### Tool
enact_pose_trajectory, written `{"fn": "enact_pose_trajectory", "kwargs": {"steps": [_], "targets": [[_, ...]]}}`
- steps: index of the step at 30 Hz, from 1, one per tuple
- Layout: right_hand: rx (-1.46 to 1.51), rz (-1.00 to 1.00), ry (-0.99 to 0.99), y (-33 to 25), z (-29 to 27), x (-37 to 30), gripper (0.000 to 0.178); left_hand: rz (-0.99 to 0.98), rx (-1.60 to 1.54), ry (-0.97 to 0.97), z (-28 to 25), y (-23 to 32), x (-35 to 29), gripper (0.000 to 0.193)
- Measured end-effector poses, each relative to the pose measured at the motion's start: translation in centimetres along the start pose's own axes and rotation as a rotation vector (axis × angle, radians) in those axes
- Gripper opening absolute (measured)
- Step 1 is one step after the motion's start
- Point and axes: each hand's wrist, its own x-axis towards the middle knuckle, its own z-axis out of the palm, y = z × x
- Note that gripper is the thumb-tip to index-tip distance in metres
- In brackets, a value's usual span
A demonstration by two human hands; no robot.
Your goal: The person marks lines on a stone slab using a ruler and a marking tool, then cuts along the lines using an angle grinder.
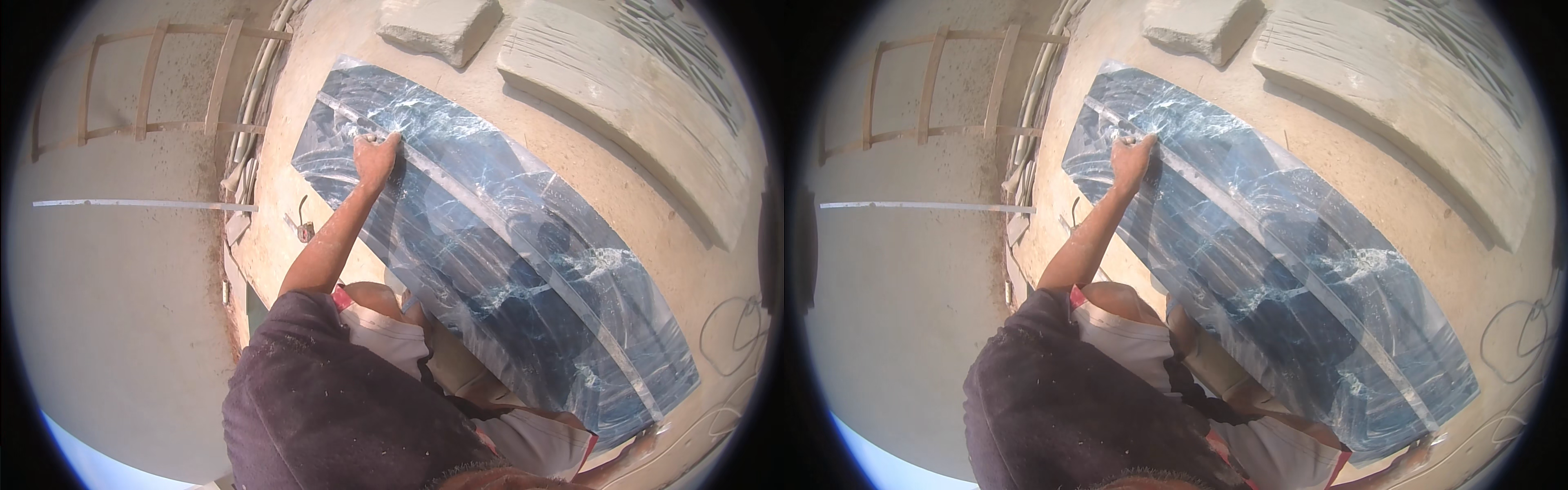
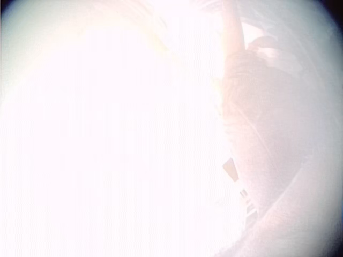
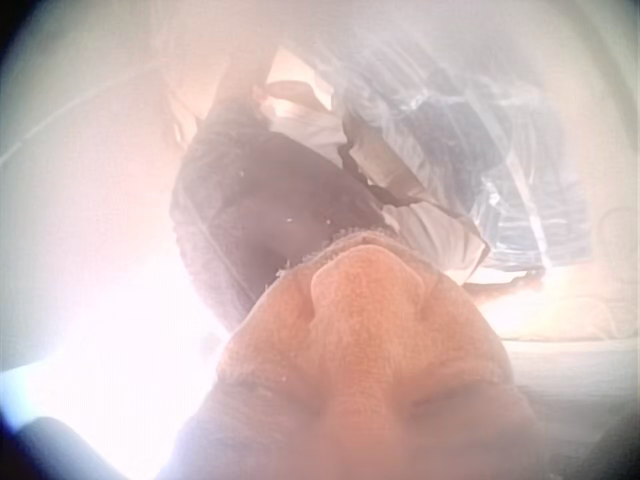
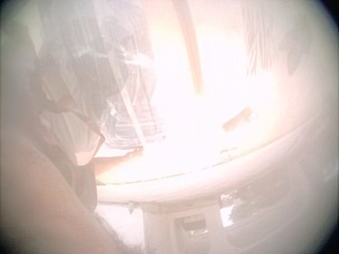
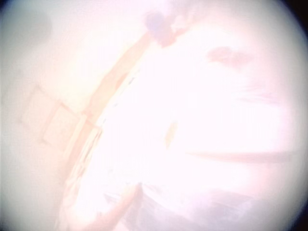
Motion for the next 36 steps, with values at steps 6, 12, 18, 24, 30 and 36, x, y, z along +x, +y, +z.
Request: {"fn": "enact_pose_trajectory", "kwargs": {"steps": [6,12,18,24,30,36], "targets": [[0.011,0.011,0.010,-0.3,0.1,0.0,0.078,0.017,0.000,-0.007,0.0,-0.9,0.4,0.075],[0.038,0.035,-0.009,-0.1,-0.1,0.0,0.073,0.043,-0.032,0.005,0.4,-0.5,0.3,0.074],[0.017,0.007,-0.033,-0.7,0.2,-0.2,0.076,0.034,-0.026,0.014,0.2,-0.3,0.0,0.074],[0.022,-0.022,-0.039,-0.8,0.1,-0.4,0.077,0.024,-0.018,-0.003,0.3,-0.5,0.2,0.075],[-0.023,-0.003,-0.032,-0.2,-0.1,0.3,0.073,0.014,-0.007,0.000,0.0,-0.5,0.0,0.074],[0.075,-0.007,-0.055,1.4,0.0,0.6,0.061,0.038,0.008,0.004,0.1,-0.8,0.6,0.075]]}}
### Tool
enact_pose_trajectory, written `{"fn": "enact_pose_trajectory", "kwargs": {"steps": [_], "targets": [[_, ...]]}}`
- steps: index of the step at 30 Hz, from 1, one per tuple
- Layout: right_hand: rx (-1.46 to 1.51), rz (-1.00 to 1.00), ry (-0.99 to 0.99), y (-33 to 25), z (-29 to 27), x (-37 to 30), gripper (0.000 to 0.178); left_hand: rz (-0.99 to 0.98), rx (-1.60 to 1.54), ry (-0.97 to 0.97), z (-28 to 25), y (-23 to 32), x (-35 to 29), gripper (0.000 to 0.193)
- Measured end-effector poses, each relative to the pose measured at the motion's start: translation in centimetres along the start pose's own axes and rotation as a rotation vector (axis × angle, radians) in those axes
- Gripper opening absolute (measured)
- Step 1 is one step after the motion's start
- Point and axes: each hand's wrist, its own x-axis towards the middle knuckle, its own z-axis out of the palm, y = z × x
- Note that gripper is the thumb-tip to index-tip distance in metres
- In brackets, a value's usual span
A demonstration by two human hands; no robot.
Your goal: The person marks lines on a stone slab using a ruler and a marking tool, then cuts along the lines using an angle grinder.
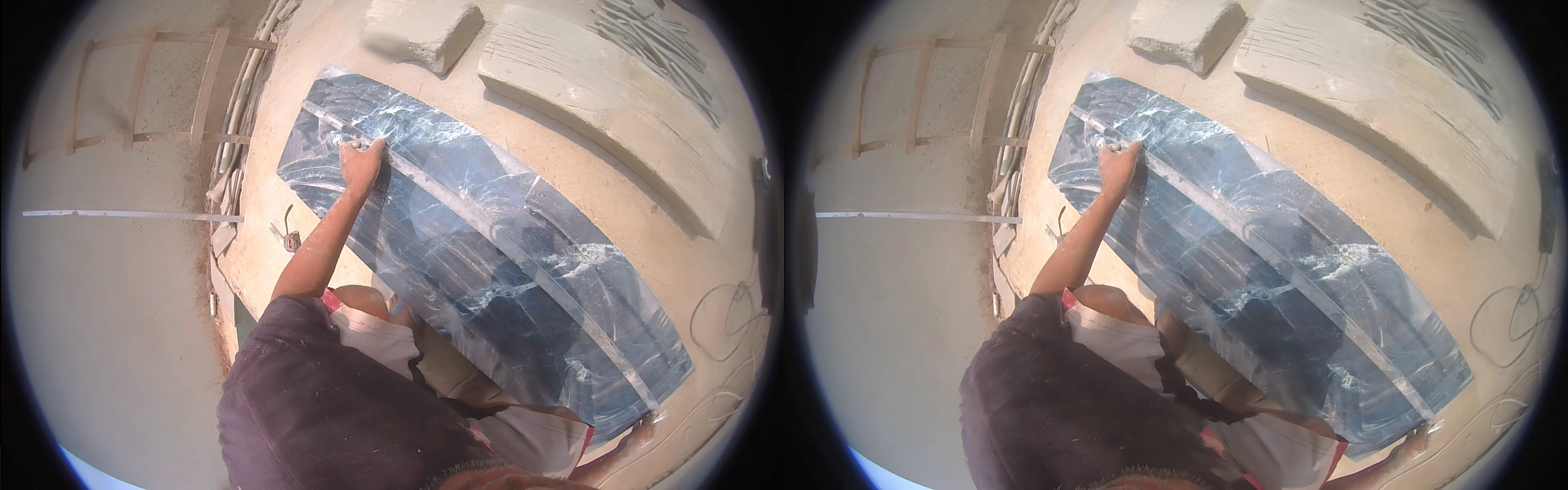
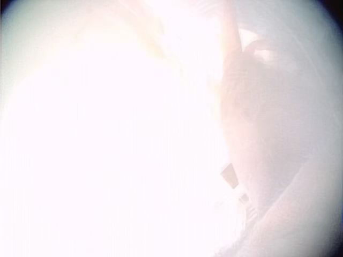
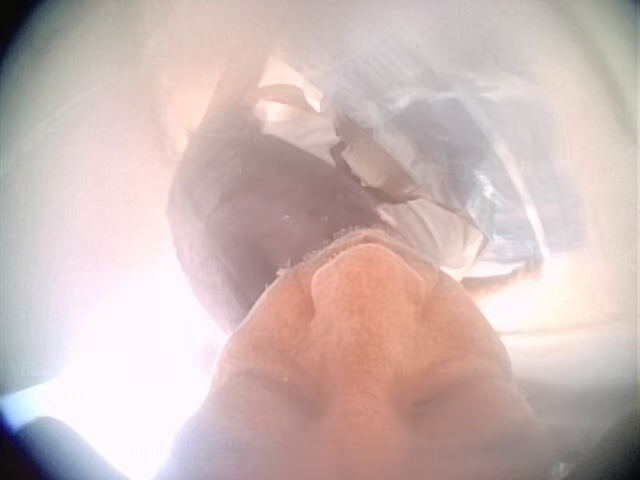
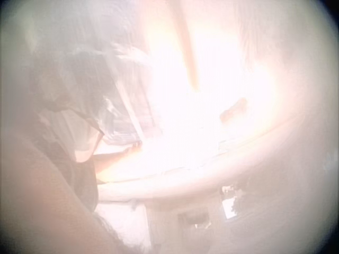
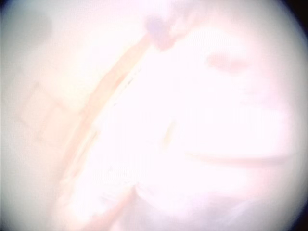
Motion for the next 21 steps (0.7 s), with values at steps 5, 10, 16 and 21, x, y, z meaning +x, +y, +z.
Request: {"fn": "enact_pose_trajectory", "kwargs": {"steps": [5,10,16,21], "targets": [[0.150,-0.157,-0.032,-2.4,1.8,-3.1,0.029,0.041,0.032,-0.033,0.1,-2.4,1.0,0.093],[0.113,-0.196,0.002,-4.6,2.7,-3.9,0.018,0.164,0.155,-0.274,-2.5,-0.7,-1.7,0.103],[0.119,-0.205,0.015,-5.3,3.0,-5.3,0.019,0.252,0.253,-0.390,-2.7,-0.2,-0.9,0.112],[0.165,-0.247,0.007,-5.0,3.0,-5.4,0.023,0.328,0.274,-0.413,-3.2,-0.5,-0.2,0.115]]}}
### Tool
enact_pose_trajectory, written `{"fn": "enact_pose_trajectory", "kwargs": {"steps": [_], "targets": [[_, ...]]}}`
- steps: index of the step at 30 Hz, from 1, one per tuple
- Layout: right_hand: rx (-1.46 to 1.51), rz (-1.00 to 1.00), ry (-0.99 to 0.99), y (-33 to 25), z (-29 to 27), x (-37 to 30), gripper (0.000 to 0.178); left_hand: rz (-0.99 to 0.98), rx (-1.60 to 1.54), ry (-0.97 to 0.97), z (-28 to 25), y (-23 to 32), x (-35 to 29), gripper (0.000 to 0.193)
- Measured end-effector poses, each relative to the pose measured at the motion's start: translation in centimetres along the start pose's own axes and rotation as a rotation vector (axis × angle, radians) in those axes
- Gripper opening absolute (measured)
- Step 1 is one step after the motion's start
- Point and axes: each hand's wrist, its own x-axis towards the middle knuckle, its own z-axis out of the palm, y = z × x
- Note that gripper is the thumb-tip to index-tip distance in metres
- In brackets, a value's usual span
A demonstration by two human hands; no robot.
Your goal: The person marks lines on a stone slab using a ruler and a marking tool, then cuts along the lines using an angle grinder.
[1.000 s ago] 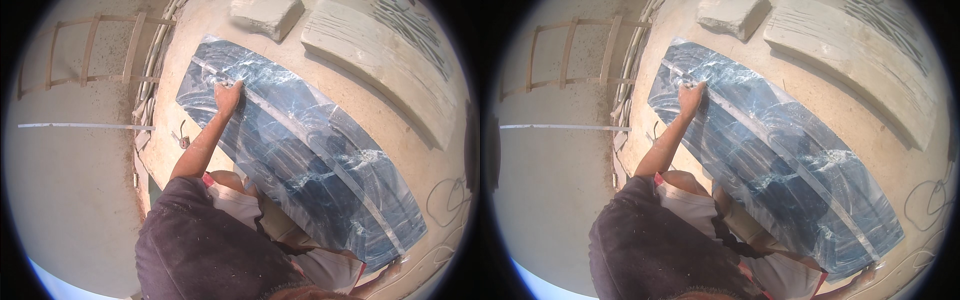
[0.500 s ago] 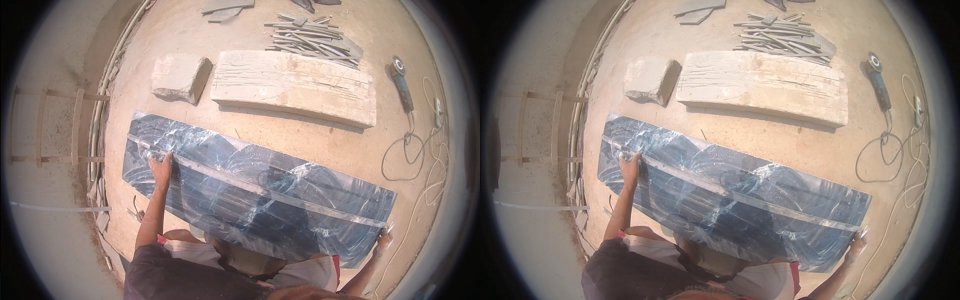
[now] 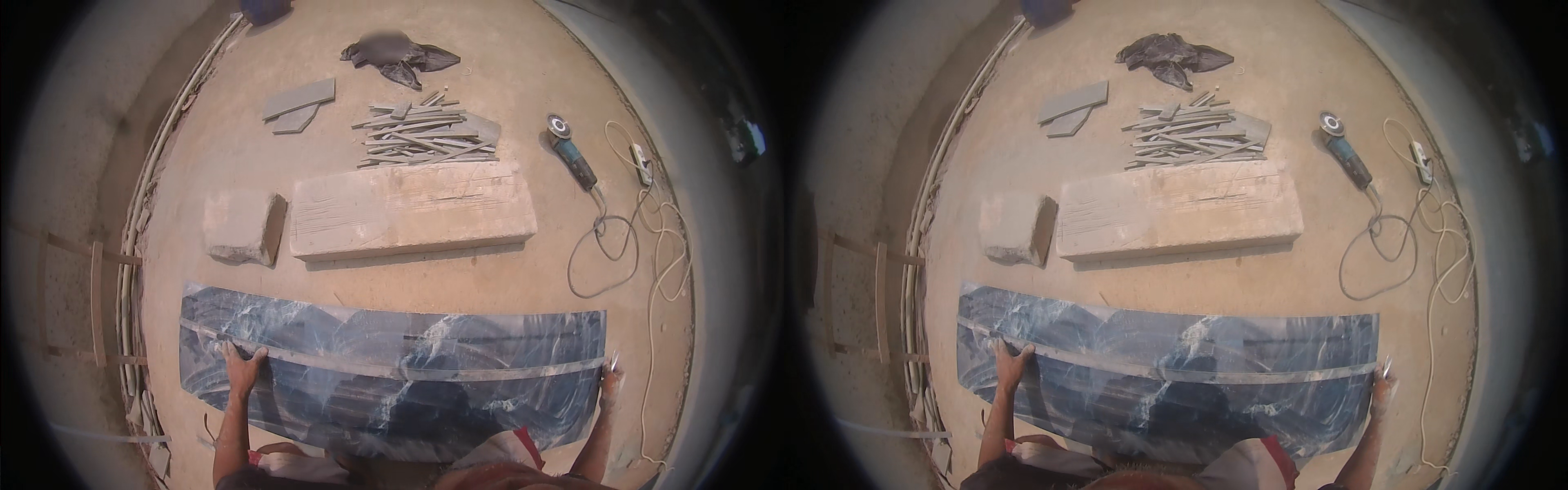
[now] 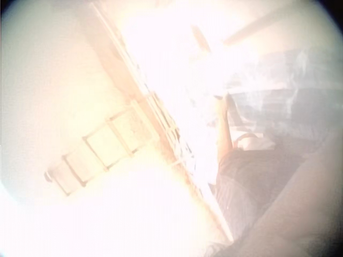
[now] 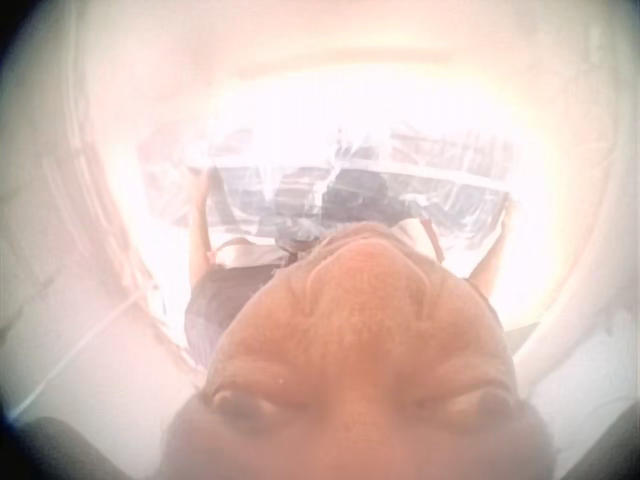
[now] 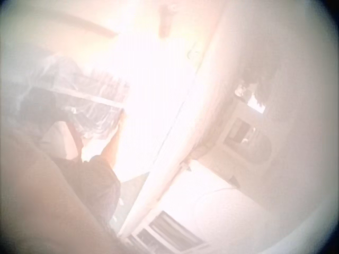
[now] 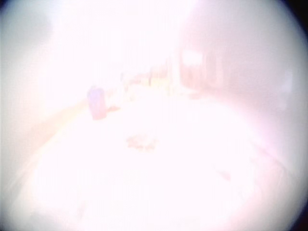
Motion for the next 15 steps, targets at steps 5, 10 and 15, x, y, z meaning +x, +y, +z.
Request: {"fn": "enact_pose_trajectory", "kwargs": {"steps": [5,10,15], "targets": [[-0.003,0.057,-0.037,0.6,0.1,1.0,0.024,0.002,0.030,-0.007,-0.3,-0.2,0.3,0.119],[-0.055,0.260,0.002,0.5,-0.4,1.5,0.032,0.009,0.138,-0.115,-0.5,0.3,0.5,0.126],[-0.305,0.156,0.155,1.5,-4.9,2.9,0.033,0.055,0.234,-0.177,0.6,0.2,1.7,0.134]]}}
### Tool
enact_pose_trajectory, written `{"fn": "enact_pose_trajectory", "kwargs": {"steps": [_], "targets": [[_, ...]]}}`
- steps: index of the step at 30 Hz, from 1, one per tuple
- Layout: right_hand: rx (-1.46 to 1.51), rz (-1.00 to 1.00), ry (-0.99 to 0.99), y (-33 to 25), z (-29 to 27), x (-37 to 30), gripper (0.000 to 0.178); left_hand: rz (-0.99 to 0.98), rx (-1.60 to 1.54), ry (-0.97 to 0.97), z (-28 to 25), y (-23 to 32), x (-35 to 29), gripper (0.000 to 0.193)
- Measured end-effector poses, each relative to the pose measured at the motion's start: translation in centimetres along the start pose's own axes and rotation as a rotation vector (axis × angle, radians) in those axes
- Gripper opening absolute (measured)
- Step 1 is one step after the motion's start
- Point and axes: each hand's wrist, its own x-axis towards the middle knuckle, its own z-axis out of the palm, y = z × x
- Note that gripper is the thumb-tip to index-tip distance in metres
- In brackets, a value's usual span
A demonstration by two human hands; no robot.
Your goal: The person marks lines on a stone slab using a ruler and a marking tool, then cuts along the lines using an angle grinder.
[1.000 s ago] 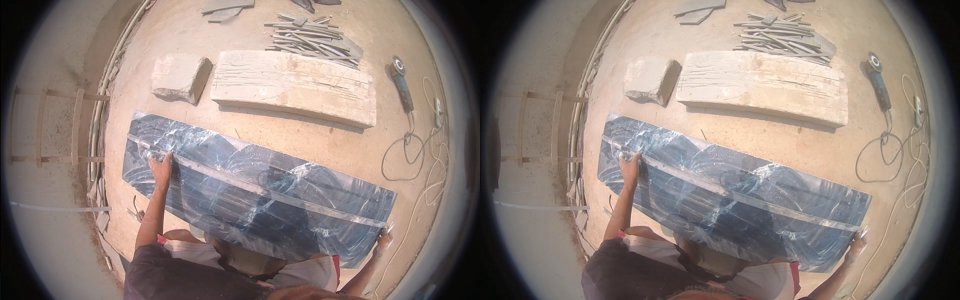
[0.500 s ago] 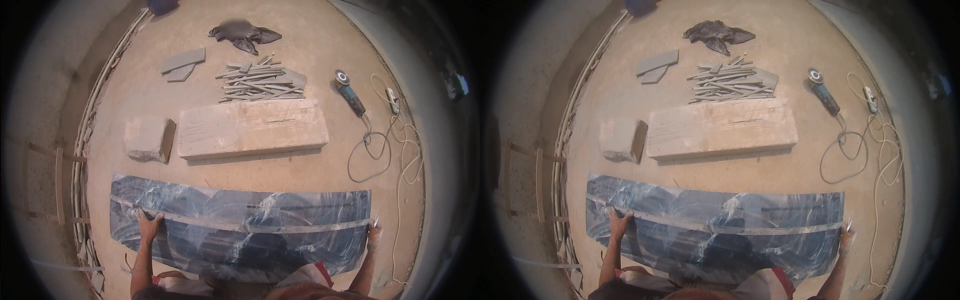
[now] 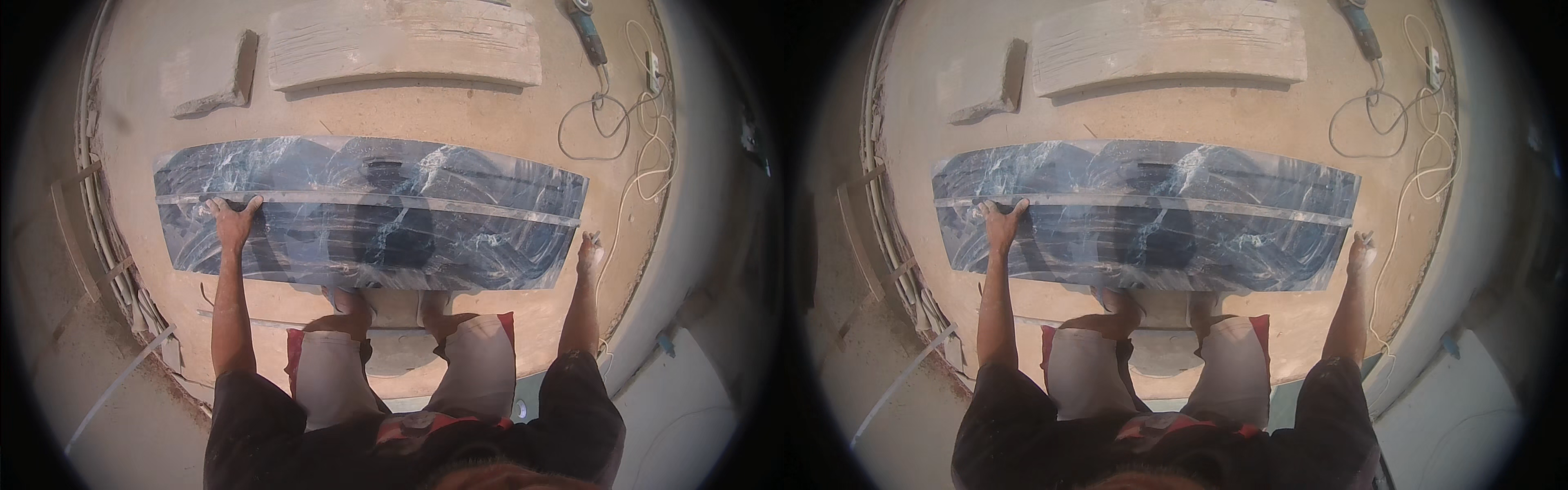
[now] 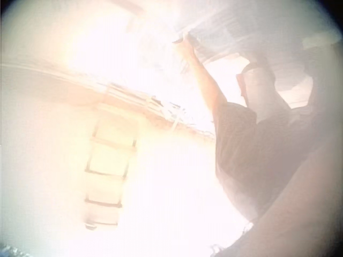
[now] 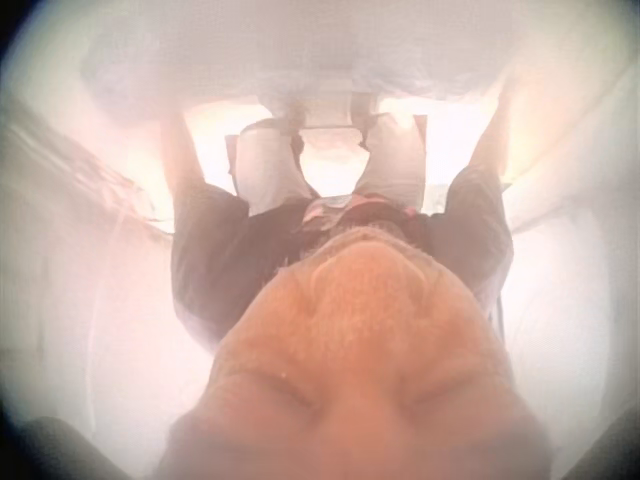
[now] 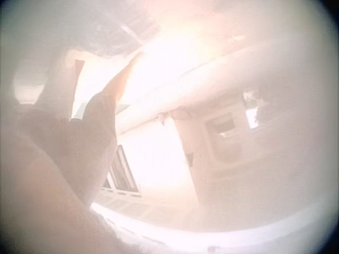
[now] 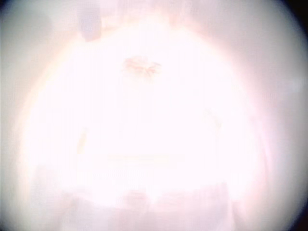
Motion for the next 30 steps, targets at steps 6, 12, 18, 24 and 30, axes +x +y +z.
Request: {"fn": "enact_pose_trajectory", "kwargs": {"steps": [6,12,18,24,30], "targets": [[-0.274,-0.076,-0.249,-12.3,-0.5,-11.7,0.041,-0.084,0.068,-0.041,-1.9,0.1,-0.6,0.139],[-0.511,-0.051,-0.457,-25.0,-5.3,-26.9,0.038,-0.096,0.042,-0.094,-1.9,1.1,-0.6,0.139],[-0.657,0.005,-0.460,-29.4,-11.6,-35.3,0.040,-0.135,-0.043,-0.184,-2.9,2.2,-0.6,0.135],[-0.688,0.022,-0.442,-33.9,-12.3,-38.3,0.040,-0.206,-0.124,-0.274,-4.7,2.5,-0.2,0.131],[-0.544,-0.015,-0.538,-38.2,-8.5,-38.7,0.038,-0.135,-0.114,-0.103,-3.4,1.9,-0.9,0.123]]}}
